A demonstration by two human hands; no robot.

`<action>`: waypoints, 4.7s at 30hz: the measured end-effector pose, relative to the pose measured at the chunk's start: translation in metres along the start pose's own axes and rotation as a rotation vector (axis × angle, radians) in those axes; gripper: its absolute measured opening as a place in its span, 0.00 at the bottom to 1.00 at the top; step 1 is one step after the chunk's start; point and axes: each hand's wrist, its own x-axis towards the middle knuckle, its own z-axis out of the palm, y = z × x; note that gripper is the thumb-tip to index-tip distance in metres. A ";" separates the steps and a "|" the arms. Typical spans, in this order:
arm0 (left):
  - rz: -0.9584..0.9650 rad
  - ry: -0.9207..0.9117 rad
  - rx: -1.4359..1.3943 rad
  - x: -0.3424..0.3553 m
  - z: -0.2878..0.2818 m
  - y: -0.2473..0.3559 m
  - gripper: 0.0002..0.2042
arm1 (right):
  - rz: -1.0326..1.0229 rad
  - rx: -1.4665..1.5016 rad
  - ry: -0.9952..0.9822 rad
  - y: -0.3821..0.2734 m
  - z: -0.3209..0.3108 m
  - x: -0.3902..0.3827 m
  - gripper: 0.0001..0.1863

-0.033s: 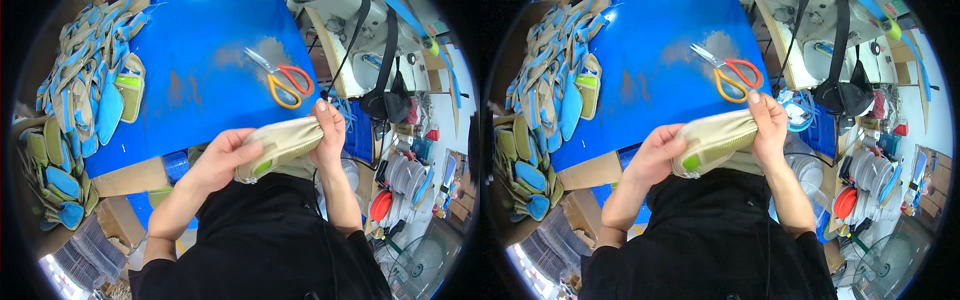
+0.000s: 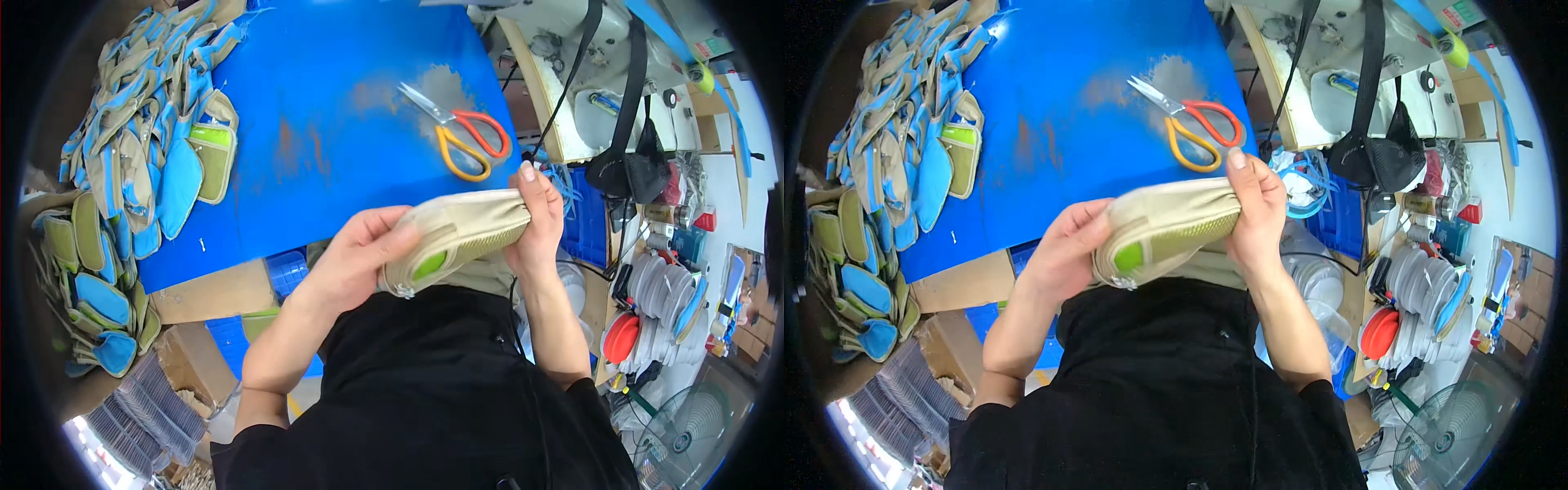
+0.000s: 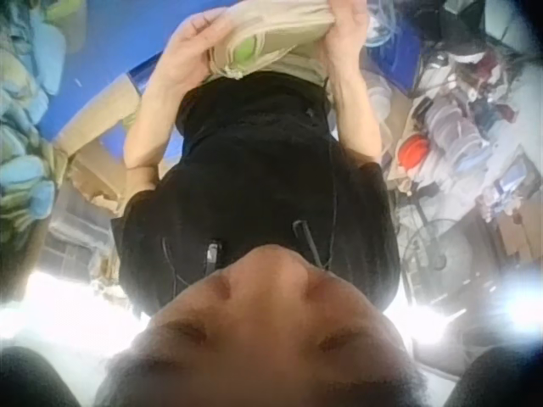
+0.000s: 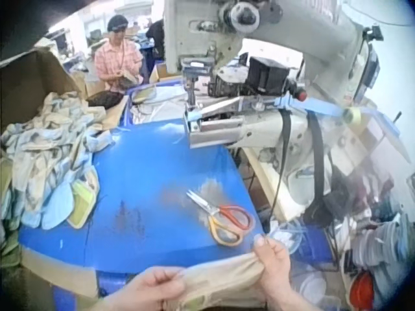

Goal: The person sews the edges of small fabric pouches using a sewing machine. They pick up pouches from a pile, align the edges, and guide them through the machine. The person also uses scissors to trim threads and inspects the finished pouches.

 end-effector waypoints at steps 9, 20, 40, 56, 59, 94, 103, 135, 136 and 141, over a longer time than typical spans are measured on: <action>0.155 0.046 0.066 0.007 -0.015 0.008 0.11 | 0.094 0.152 -0.031 -0.006 -0.001 -0.006 0.15; 0.085 0.022 0.027 0.025 -0.024 0.036 0.11 | 0.214 0.088 -0.241 -0.012 -0.011 -0.015 0.18; 0.488 0.321 0.749 0.003 -0.031 0.015 0.22 | 0.328 0.341 -0.244 -0.037 -0.016 0.027 0.28; 0.634 0.347 0.631 -0.007 -0.013 0.027 0.17 | 0.109 0.316 -0.360 -0.040 -0.026 0.001 0.33; 0.860 0.431 0.889 -0.010 -0.004 0.025 0.20 | 0.024 0.174 -0.384 -0.026 -0.032 0.010 0.37; 0.699 0.577 0.955 -0.051 0.000 0.015 0.25 | -0.670 -0.923 -0.121 -0.011 -0.012 0.011 0.10; 0.585 0.707 0.702 -0.038 -0.060 0.045 0.25 | -0.001 -0.427 -0.356 0.017 -0.039 -0.010 0.17; 1.275 0.223 0.642 0.150 0.041 0.144 0.08 | 0.155 -0.071 -0.540 -0.071 0.030 -0.015 0.43; 1.260 0.228 0.661 0.149 0.040 0.145 0.07 | 0.130 -0.012 -0.575 -0.086 0.039 -0.018 0.43; 1.155 0.216 0.629 0.148 0.040 0.152 0.04 | 0.175 0.078 -0.652 -0.140 0.079 -0.009 0.43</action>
